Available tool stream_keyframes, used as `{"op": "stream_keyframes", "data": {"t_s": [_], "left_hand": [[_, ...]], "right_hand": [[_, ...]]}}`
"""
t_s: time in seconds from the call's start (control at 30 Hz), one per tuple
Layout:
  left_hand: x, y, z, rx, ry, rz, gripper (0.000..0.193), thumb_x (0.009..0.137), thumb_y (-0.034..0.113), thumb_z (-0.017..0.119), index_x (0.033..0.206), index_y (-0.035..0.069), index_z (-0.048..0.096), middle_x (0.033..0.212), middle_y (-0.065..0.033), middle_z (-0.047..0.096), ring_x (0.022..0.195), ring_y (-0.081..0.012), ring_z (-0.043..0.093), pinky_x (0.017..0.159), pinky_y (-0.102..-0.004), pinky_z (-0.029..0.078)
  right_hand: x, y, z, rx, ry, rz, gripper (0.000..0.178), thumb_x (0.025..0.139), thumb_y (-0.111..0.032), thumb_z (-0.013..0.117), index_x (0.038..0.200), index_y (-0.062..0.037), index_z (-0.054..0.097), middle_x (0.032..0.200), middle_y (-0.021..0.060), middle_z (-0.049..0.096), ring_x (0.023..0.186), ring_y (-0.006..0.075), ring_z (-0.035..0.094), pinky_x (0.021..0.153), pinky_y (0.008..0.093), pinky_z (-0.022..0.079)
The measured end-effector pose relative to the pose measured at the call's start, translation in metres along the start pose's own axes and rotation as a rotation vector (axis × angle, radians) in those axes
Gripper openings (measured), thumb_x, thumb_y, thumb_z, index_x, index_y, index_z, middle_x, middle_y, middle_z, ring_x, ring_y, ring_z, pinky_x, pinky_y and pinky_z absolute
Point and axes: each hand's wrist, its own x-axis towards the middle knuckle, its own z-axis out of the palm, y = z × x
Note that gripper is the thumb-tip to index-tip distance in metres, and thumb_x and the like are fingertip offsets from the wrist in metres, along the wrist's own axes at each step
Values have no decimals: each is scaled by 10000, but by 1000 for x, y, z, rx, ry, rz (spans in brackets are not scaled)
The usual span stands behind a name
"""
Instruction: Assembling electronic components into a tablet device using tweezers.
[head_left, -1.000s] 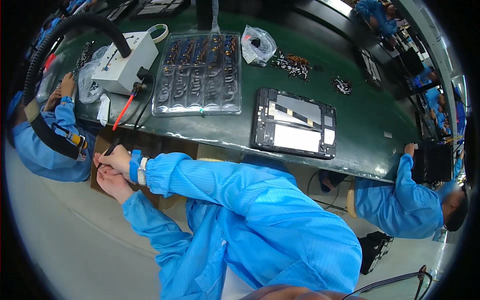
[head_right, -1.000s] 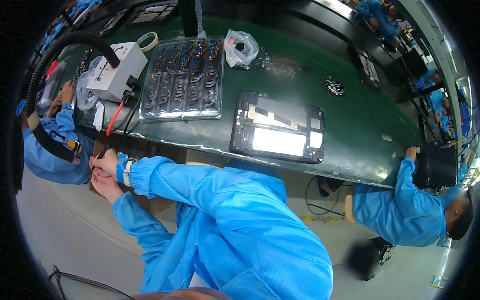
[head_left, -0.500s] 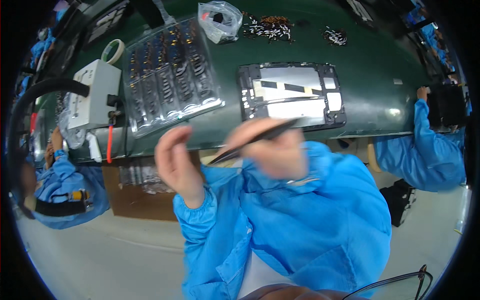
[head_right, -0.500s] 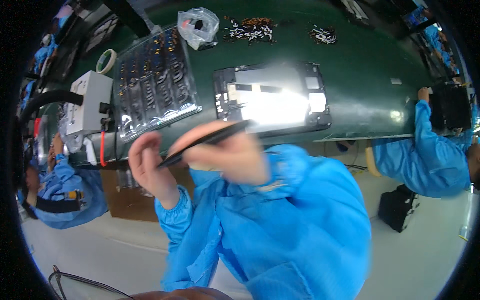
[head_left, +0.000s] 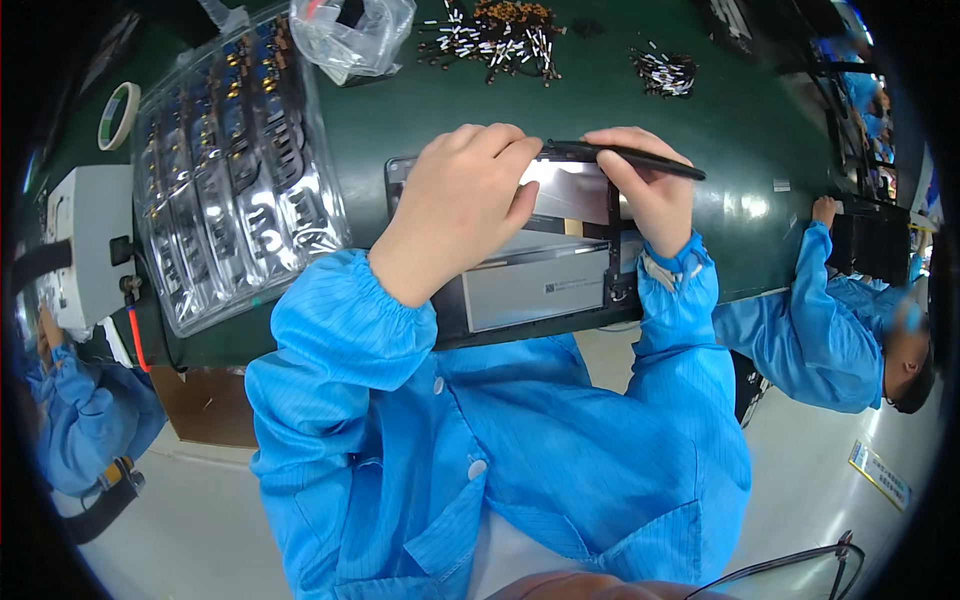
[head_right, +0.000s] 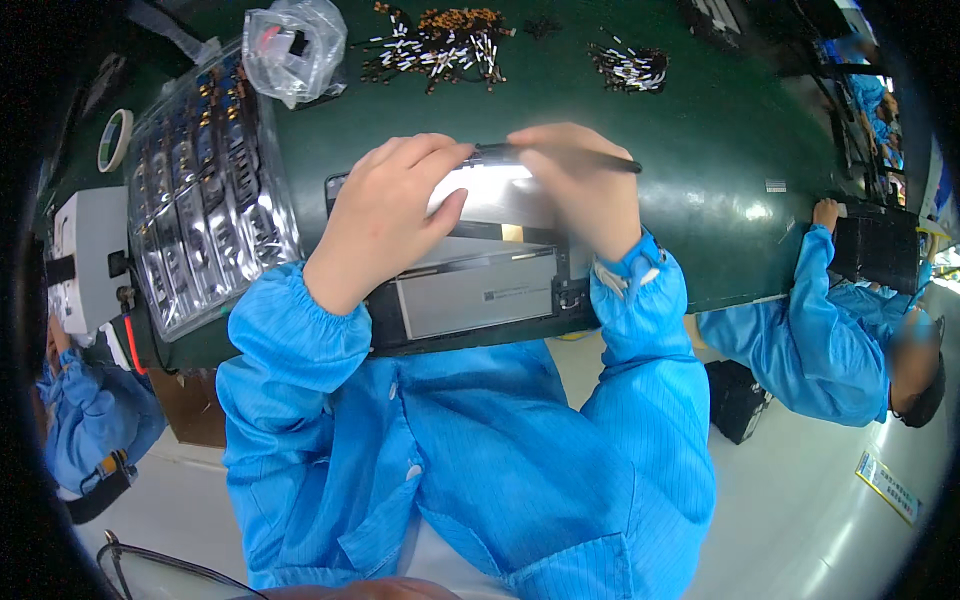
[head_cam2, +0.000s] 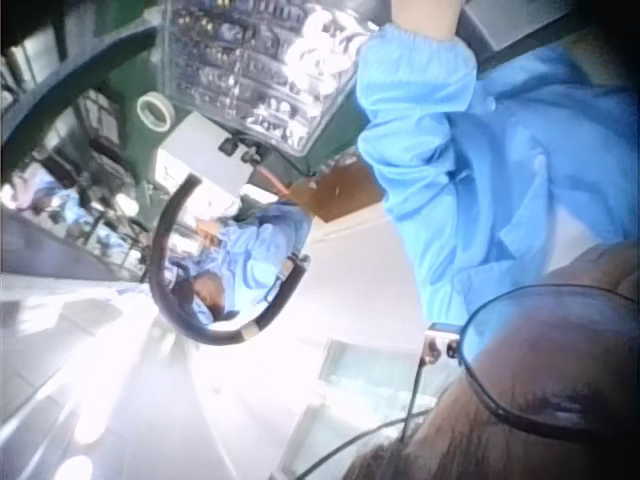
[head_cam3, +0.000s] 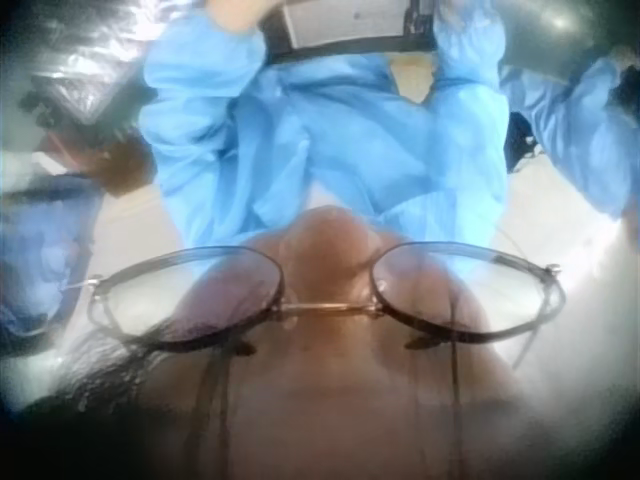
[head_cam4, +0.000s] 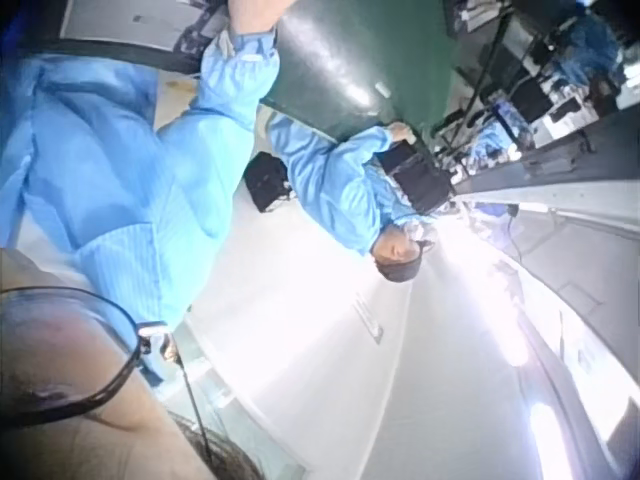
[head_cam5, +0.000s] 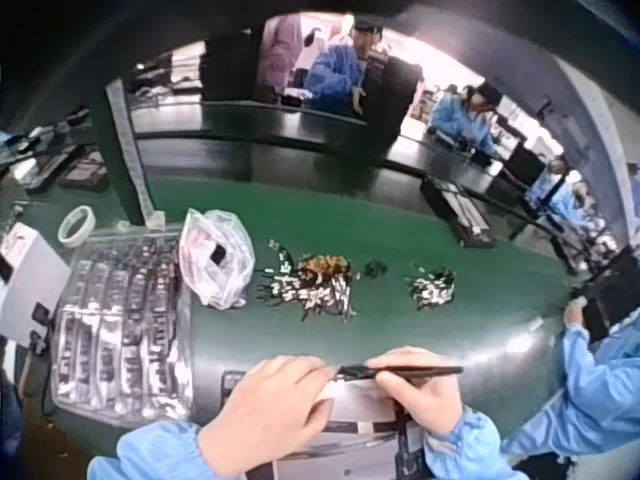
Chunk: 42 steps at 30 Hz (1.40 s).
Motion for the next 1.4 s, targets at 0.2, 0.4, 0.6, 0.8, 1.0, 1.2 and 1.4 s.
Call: {"op": "stream_keyframes", "data": {"t_s": [0.2,0.4,0.6,0.8,1.0,1.2,1.4], "left_hand": [[4,1,1,19,-17,-34,316,763,151,630,1059,44,599,1054,-99,600,949,-282,569,813,-374,463],[4,2,2,9,24,-36,347,744,101,640,1085,52,594,1038,-103,595,927,-286,568,795,-369,468],[4,-1,2,43,-2,42,356,736,76,638,1090,62,598,1019,-101,584,893,-278,561,780,-376,467],[-1,-2,3,74,48,10,467,750,81,628,1202,45,515,1007,-112,589,903,-298,559,808,-386,450],[-3,-3,4,-1,58,-29,536,788,89,603,1291,45,426,1026,-118,603,932,-307,565,835,-389,438],[-13,11,-14,-5,127,-28,497,770,70,616,1251,61,491,1055,-121,601,953,-315,562,847,-389,441],[-85,54,-18,22,143,52,290,694,82,658,984,80,654,943,-38,599,845,-214,575,746,-347,452]], "right_hand": [[2,-7,0,-96,-50,29,161,750,-56,667,907,-47,700,888,86,671,755,198,641,703,294,516],[5,-8,0,-188,-67,-65,152,744,-72,676,891,-41,696,853,95,676,764,226,649,698,303,517],[6,-10,1,-268,-88,-169,167,732,-66,674,896,-38,690,854,96,675,759,229,647,690,301,515],[3,-8,-4,-199,-56,-62,176,723,-67,662,894,-40,691,880,97,672,792,232,641,728,316,507],[2,-11,-1,-207,-60,-69,172,737,-58,649,902,-47,696,870,101,669,777,222,642,713,308,513],[-1,-6,-1,-228,-66,-139,182,751,-53,644,926,-51,694,893,99,670,780,220,643,694,319,520],[1,-5,0,-190,-78,-153,185,762,-69,652,941,-45,690,896,99,667,791,217,636,706,311,514]]}}
